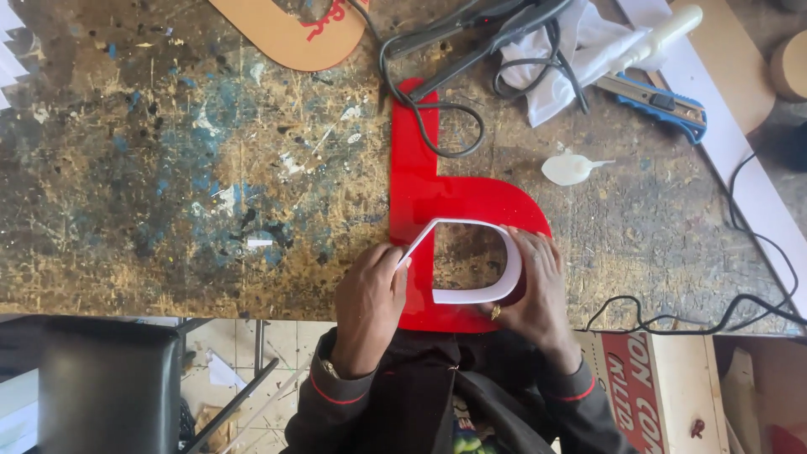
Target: Assembling a 3D sign letter by gluing a white plastic edging strip to a red acrylic letter base, using a heat gun to help bend the strip around curves.
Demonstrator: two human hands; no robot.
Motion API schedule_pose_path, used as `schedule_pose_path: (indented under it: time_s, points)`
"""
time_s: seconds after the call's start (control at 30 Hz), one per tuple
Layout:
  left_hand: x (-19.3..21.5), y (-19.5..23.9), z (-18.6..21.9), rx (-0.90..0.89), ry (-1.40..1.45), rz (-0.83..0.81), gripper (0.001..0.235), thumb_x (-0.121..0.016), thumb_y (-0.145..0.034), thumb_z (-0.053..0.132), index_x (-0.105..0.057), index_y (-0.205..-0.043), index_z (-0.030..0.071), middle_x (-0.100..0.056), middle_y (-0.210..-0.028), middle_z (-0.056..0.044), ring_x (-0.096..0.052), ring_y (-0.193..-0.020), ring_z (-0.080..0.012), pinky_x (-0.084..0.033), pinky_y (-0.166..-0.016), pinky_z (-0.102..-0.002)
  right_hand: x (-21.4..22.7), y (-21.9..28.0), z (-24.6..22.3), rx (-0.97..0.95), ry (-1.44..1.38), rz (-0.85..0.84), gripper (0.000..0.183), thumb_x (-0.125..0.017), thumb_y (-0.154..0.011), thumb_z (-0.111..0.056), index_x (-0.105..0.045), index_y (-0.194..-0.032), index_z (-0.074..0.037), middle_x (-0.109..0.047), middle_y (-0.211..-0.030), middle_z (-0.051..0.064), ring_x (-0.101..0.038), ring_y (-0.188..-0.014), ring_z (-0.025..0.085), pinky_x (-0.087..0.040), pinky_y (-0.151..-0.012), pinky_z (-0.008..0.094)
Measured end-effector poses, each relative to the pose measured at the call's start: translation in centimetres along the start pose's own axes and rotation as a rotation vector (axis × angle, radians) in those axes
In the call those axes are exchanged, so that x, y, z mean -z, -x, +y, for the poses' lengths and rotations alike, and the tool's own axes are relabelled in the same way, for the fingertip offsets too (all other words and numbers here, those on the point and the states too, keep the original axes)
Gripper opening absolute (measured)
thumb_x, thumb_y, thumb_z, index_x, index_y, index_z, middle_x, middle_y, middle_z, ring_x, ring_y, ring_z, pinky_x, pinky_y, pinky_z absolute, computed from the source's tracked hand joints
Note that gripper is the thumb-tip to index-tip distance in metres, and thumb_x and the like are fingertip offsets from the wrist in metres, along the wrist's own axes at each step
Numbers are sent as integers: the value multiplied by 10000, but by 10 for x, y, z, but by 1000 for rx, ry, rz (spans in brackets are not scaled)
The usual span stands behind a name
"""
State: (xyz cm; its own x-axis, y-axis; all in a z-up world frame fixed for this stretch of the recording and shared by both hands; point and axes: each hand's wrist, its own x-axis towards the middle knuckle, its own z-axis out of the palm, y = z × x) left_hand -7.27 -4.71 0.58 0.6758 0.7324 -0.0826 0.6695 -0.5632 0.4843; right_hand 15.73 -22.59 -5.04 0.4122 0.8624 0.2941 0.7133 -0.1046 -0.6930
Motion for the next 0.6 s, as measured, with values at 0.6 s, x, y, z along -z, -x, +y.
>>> schedule_pose_path:
  time_s: [0.6]
  points:
    - [1, 6, 8, -5, 2, -17, 250, -712, -1087, 219, -816, -1314, 215, -793, -1204, 5, -798, -1036, -236, -678, -763, -356, -8, 6, -23, 105, -63, 13, 1367, -1100, -551, -406, -465, -1651, 99, -663, -1592, 259, -643, -1453, 474, -414, -1282, 667]
